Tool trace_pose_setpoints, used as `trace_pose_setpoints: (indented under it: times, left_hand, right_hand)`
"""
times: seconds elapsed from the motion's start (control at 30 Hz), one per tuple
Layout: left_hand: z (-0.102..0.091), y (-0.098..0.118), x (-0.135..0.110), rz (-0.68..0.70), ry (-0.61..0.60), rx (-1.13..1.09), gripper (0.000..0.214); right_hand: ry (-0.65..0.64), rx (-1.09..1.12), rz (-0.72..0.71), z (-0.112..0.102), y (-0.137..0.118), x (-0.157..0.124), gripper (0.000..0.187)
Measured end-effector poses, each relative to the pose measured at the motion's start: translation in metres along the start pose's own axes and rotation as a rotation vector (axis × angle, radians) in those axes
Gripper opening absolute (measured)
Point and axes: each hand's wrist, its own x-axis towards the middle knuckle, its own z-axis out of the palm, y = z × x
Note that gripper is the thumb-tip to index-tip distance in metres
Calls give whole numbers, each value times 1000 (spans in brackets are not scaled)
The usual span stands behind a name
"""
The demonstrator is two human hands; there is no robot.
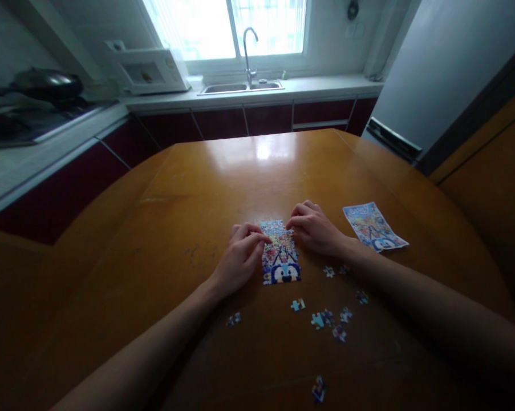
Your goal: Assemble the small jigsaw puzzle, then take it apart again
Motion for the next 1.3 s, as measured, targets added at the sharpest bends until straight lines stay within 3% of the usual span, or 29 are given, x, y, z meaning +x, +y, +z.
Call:
trace_pose_setpoints:
  times: [0.87,1.0,1.13,1.3]
  left_hand:
    - [-1,0,0,-11,-14,17,23]
    - [-1,0,1,-9,-14,19,24]
    - [-2,0,1,-18,-29,12,25]
    - [-2,-3,1,-7,-27,22,27]
  right_hand:
    - [-12,-24,-3,-8,-5,1,24]
    - [122,1,42,-31,-7,7,26]
    - [279,18,83,-76,-23,8,25]
    - [402,18,93,-112,-40,-14,21]
